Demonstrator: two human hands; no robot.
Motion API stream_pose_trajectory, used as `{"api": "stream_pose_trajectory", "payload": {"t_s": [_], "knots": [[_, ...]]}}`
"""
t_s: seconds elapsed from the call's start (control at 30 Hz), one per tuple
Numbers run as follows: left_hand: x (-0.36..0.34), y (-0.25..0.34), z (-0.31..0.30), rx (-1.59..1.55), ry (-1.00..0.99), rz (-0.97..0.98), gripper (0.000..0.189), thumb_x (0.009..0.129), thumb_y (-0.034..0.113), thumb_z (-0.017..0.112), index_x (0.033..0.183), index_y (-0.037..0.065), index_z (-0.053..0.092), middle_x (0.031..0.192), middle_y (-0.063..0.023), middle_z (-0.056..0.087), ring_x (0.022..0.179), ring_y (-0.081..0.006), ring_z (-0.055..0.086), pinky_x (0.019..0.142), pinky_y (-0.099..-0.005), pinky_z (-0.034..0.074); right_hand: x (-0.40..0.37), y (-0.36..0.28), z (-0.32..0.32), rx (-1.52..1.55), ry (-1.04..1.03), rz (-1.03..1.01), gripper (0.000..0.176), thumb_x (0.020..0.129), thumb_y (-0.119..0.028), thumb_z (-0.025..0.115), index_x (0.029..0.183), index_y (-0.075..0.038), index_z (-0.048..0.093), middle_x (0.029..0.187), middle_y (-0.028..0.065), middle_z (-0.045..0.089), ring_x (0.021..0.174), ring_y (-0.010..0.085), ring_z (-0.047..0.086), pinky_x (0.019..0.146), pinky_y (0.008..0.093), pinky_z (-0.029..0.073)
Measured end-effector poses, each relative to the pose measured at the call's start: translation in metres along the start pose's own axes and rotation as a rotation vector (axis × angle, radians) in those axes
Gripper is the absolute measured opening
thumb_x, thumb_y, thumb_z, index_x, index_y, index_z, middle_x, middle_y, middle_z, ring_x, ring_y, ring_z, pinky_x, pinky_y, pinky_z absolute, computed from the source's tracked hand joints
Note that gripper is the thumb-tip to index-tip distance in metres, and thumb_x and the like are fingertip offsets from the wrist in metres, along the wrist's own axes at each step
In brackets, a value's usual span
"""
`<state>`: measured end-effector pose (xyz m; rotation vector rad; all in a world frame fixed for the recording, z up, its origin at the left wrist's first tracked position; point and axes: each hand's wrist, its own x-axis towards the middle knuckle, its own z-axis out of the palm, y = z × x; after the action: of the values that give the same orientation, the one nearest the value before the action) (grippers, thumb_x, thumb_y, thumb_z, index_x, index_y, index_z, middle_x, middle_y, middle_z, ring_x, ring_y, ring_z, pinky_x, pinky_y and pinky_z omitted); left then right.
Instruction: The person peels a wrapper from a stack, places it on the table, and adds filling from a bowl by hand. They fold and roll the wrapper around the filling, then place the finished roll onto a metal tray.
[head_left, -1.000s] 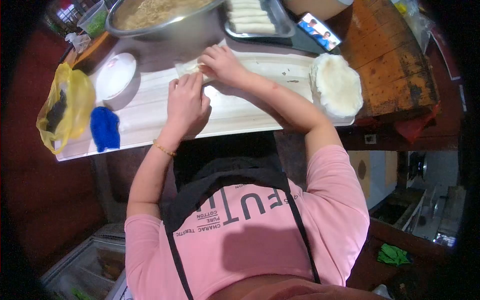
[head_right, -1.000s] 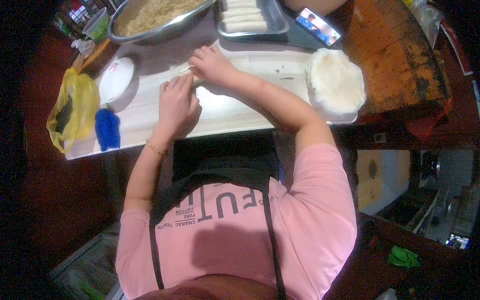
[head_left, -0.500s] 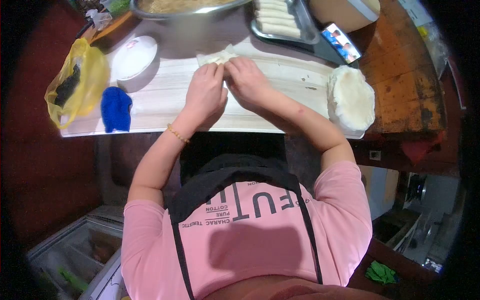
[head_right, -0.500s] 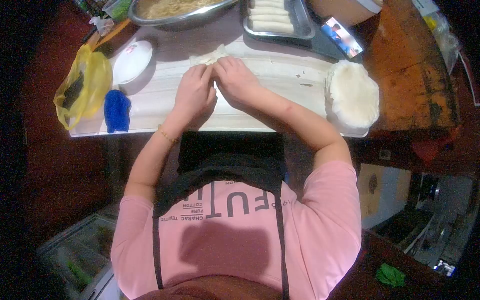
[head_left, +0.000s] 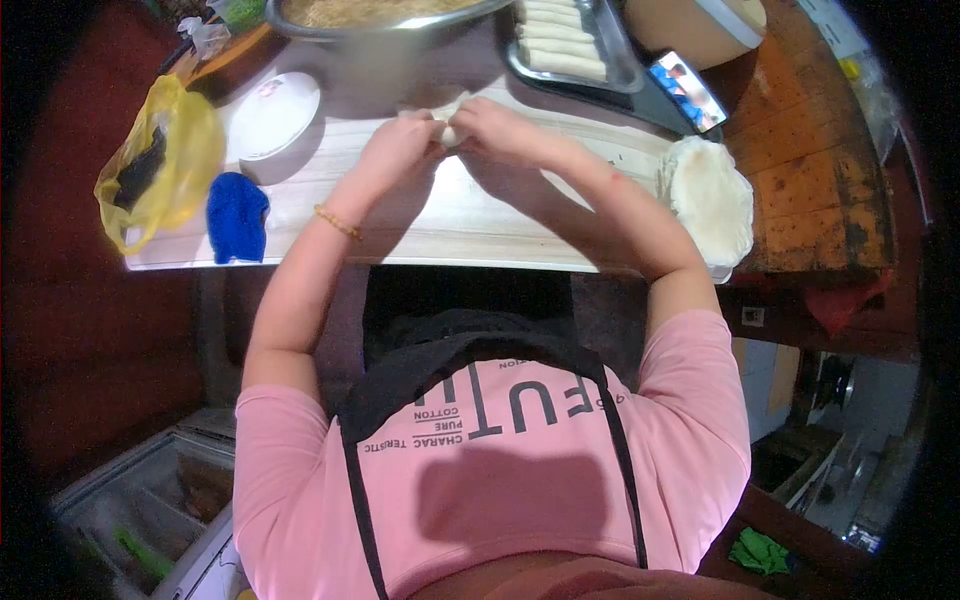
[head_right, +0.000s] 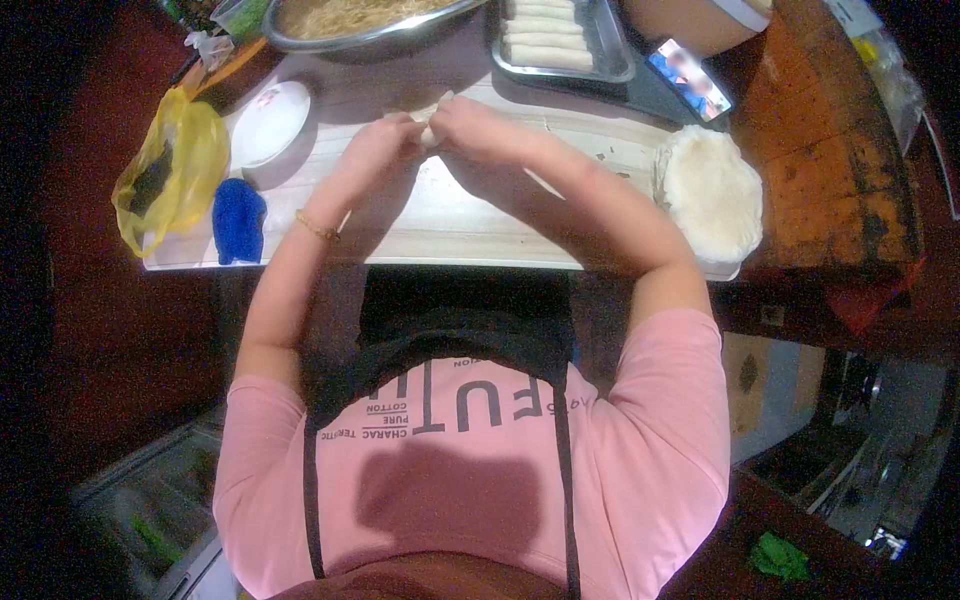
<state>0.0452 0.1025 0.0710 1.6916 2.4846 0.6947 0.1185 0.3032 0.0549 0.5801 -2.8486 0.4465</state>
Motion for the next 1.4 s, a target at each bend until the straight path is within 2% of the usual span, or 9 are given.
{"api": "stream_pose_trajectory", "payload": {"t_s": [0.2,0.27,0.73,0.93,1.0,1.1,1.17,1.27,1.4], "knots": [[0.007,-0.005,-0.015,-0.208,0.013,-0.022,0.021,0.082,0.013,0.07,0.093,-0.001,0.059,0.089,-0.0204,0.067,0.085,-0.0396,0.065,0.074,-0.0444,0.05,0.013,-0.001,-0.033,0.164,-0.24,0.087,0.027,0.086,-0.018,0.068,0.106,-0.003,0.057,0.098,0.0175,0.064,0.097,0.0358,0.063,0.081,0.0435,0.05],[0.007,-0.006,-0.017,-0.195,0.01,-0.018,0.022,0.082,0.013,0.071,0.092,-0.001,0.057,0.087,-0.0203,0.066,0.082,-0.0388,0.065,0.073,-0.0433,0.05,0.014,-0.003,-0.036,0.306,-0.231,0.147,0.023,0.088,-0.013,0.067,0.102,-0.002,0.053,0.086,0.0103,0.058,0.078,0.024,0.058,0.072,0.0367,0.049],[0.026,-0.048,-0.01,-0.301,-0.08,-0.116,0.03,0.081,0.025,0.076,0.097,0.0,0.069,0.091,-0.0138,0.067,0.084,-0.0261,0.063,0.078,-0.0369,0.049,0.024,0.02,-0.033,0.328,-0.232,0.111,0.019,0.087,-0.021,0.07,0.097,-0.007,0.062,0.098,0.0094,0.051,0.088,0.0243,0.056,0.078,0.0376,0.047],[0.026,-0.049,-0.009,-0.25,-0.071,-0.009,0.03,0.084,0.027,0.072,0.097,0.0,0.07,0.086,-0.0184,0.068,0.08,-0.0316,0.067,0.072,-0.0396,0.051,0.027,0.027,-0.025,0.092,-0.152,0.058,0.019,0.086,-0.026,0.068,0.1,-0.012,0.067,0.103,0.0137,0.054,0.102,0.0299,0.055,0.086,0.0427,0.046],[0.017,-0.034,0.0,0.0,0.148,0.027,0.025,0.086,0.023,0.067,0.094,0.0,0.069,0.084,-0.02,0.067,0.076,-0.0368,0.067,0.071,-0.0429,0.052,0.027,0.026,-0.021,0.021,-0.132,0.048,0.018,0.085,-0.026,0.069,0.098,-0.014,0.069,0.103,0.0137,0.055,0.103,0.0306,0.054,0.087,0.0443,0.045],[0.009,-0.009,0.009,0.269,0.049,-0.086,0.017,0.087,0.017,0.061,0.092,0.001,0.064,0.08,-0.021,0.066,0.072,-0.0396,0.066,0.072,-0.0448,0.054,0.019,0.007,-0.012,-0.157,-0.015,-0.027,0.013,0.084,-0.016,0.067,0.092,-0.006,0.067,0.096,0.0103,0.056,0.093,0.0293,0.054,0.082,0.0409,0.046],[0.005,-0.002,0.022,0.281,0.037,-0.184,0.015,0.085,0.014,0.056,0.091,0.0,0.058,0.086,-0.0221,0.066,0.083,-0.0359,0.067,0.082,-0.0451,0.053,0.007,-0.021,-0.007,-0.301,0.164,0.052,0.013,0.074,-0.012,0.065,0.083,-0.003,0.067,0.092,0.0146,0.06,0.095,0.0318,0.057,0.08,0.0436,0.048],[0.001,-0.001,0.034,0.521,0.34,-0.003,0.034,0.077,0.019,0.059,0.1,-0.006,0.055,0.104,-0.0216,0.061,0.103,-0.0338,0.059,0.106,-0.049,0.039,0.0,-0.026,0.002,-0.293,0.293,0.034,0.012,0.073,-0.008,0.061,0.082,-0.001,0.063,0.089,0.0162,0.061,0.089,0.0333,0.06,0.078,0.0418,0.05],[0.007,-0.004,0.032,0.507,0.285,-0.049,0.04,0.075,0.021,0.057,0.102,-0.009,0.058,0.1,-0.0216,0.062,0.1,-0.035,0.059,0.108,-0.0525,0.035,-0.002,-0.038,-0.003,-0.214,0.304,0.105,0.015,0.077,-0.005,0.058,0.09,0.0,0.061,0.09,0.018,0.064,0.088,0.0355,0.063,0.082,0.0431,0.05]]}}
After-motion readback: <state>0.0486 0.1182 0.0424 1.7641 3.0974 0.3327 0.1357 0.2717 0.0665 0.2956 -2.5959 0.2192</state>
